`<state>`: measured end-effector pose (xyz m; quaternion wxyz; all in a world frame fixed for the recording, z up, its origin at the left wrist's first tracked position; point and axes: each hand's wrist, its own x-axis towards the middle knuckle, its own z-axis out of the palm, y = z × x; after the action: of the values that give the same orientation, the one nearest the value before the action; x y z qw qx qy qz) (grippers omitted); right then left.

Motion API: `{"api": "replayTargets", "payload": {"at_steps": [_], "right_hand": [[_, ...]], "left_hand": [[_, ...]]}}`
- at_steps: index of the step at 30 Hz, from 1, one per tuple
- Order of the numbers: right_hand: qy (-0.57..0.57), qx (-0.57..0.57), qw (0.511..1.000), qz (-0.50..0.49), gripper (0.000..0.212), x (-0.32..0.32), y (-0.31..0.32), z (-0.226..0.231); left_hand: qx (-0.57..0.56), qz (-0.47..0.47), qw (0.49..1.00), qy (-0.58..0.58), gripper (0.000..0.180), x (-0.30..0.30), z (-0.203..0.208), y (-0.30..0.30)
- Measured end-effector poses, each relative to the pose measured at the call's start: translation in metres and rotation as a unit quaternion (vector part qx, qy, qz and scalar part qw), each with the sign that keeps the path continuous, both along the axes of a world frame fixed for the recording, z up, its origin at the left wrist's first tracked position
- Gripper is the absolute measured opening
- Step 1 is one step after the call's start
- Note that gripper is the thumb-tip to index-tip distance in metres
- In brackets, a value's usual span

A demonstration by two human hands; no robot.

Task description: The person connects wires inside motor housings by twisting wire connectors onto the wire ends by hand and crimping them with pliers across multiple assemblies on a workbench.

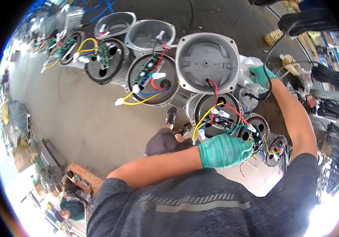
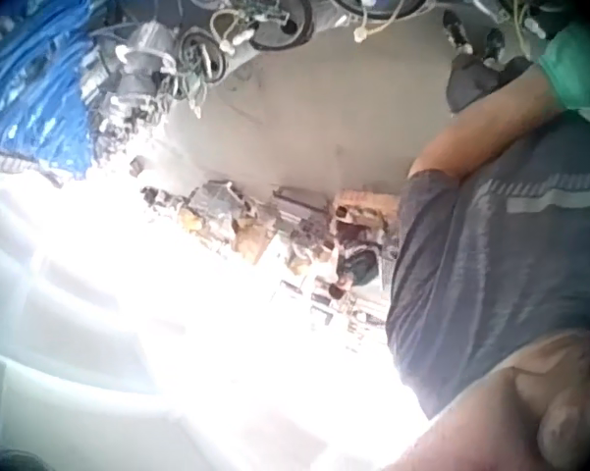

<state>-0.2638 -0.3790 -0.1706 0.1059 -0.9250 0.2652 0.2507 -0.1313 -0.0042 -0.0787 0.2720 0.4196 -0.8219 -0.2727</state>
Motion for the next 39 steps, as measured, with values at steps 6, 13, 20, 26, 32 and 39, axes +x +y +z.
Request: {"api": "replayTargets", "payload": {"at_steps": [6, 13, 20, 26, 32, 39], "right_hand": [[-0.017, -0.039, 0.997, -0.057, 0.034, 0.006, 0.01, 0.043], [-0.13, -0.118, 0.98, -0.098, 0.037, -0.036, 0.041, 0.154], [-0.41, 0.113, 0.853, -0.301, 0.019, -0.111, 0.175, 0.258], [-0.582, 0.03, 0.784, -0.215, 0.016, -0.149, 0.31, 0.231], [-0.644, 0.214, 0.538, -0.5, 0.015, -0.097, 0.389, 0.166], [-0.58, 0.036, 0.66, -0.476, 0.016, -0.082, 0.386, 0.144]], "left_hand": [[-0.178, 0.059, 0.98, 0.06, 0.031, 0.003, -0.008, 0.007], [-0.156, 0.092, 0.983, 0.039, 0.017, -0.007, -0.002, 0.0], [-0.179, 0.166, 0.967, 0.07, 0.023, -0.009, -0.003, 0.003], [-0.169, 0.127, 0.973, 0.088, 0.019, -0.017, 0.002, -0.004], [-0.128, 0.142, 0.978, 0.085, 0.017, -0.015, -0.001, 0.0], [-0.119, 0.136, 0.98, 0.081, 0.016, -0.015, 0.003, 0.0]]}}
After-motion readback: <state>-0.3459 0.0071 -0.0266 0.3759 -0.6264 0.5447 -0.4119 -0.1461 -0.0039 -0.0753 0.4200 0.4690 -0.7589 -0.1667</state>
